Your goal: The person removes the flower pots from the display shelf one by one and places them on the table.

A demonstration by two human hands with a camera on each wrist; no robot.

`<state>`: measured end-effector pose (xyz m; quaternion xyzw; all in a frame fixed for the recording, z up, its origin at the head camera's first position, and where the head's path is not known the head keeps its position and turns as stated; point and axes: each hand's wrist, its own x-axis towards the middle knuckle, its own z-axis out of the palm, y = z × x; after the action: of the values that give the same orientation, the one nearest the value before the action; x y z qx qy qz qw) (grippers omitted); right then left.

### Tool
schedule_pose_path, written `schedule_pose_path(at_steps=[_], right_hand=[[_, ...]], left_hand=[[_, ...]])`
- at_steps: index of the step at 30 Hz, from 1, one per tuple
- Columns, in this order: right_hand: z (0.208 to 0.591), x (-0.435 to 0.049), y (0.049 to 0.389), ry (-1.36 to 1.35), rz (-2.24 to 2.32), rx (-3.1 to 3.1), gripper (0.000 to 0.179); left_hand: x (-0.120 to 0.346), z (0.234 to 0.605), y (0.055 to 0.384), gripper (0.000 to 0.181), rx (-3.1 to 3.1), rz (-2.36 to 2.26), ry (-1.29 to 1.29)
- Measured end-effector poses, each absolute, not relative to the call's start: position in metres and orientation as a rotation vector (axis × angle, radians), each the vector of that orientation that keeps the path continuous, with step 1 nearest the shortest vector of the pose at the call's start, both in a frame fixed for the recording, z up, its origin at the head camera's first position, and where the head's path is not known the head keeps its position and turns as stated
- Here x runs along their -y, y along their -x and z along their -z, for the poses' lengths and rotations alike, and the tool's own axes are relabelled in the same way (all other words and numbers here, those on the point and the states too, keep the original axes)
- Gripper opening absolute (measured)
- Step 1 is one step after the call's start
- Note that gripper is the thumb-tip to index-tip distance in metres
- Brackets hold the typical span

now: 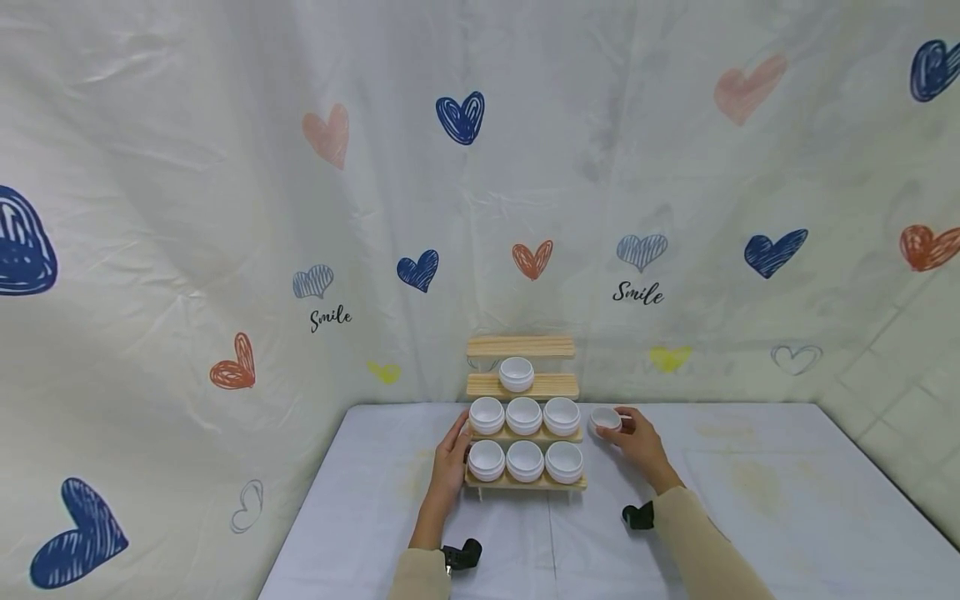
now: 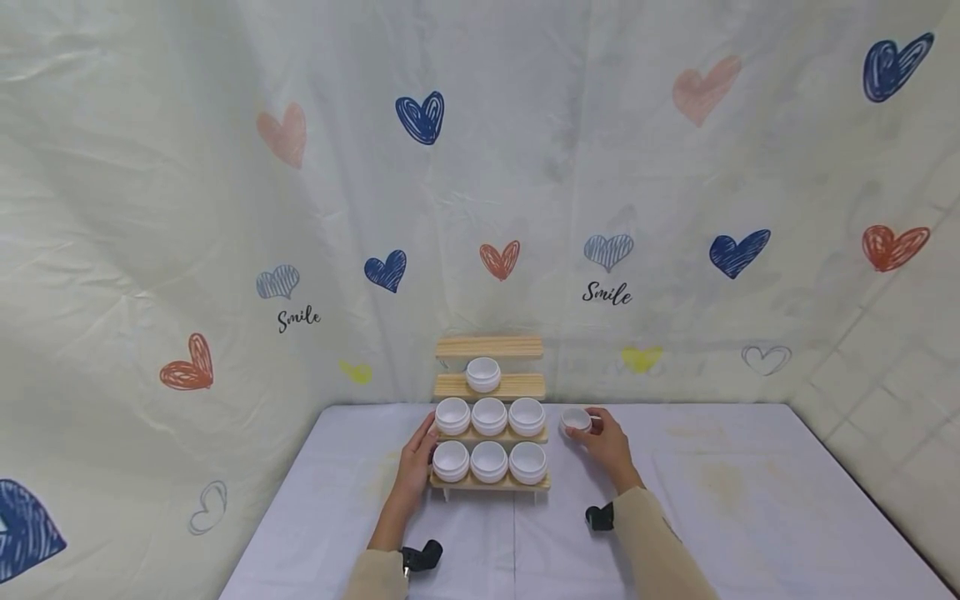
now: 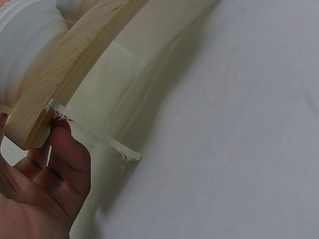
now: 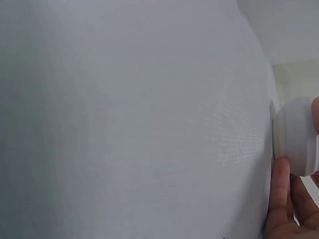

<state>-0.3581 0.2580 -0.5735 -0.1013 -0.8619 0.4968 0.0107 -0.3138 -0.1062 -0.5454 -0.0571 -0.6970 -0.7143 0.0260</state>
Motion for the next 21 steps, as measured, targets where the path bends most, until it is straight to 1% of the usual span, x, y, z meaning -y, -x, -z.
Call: schedule_pose_path(at_steps=[21], right_hand=[[0.5739, -0.2604, 0.3521, 0.299, -1.685, 2.609, 0.085]], left_hand=[[0.1059, 0.5458, 0.3134, 0.047, 2.110, 2.259, 0.186]])
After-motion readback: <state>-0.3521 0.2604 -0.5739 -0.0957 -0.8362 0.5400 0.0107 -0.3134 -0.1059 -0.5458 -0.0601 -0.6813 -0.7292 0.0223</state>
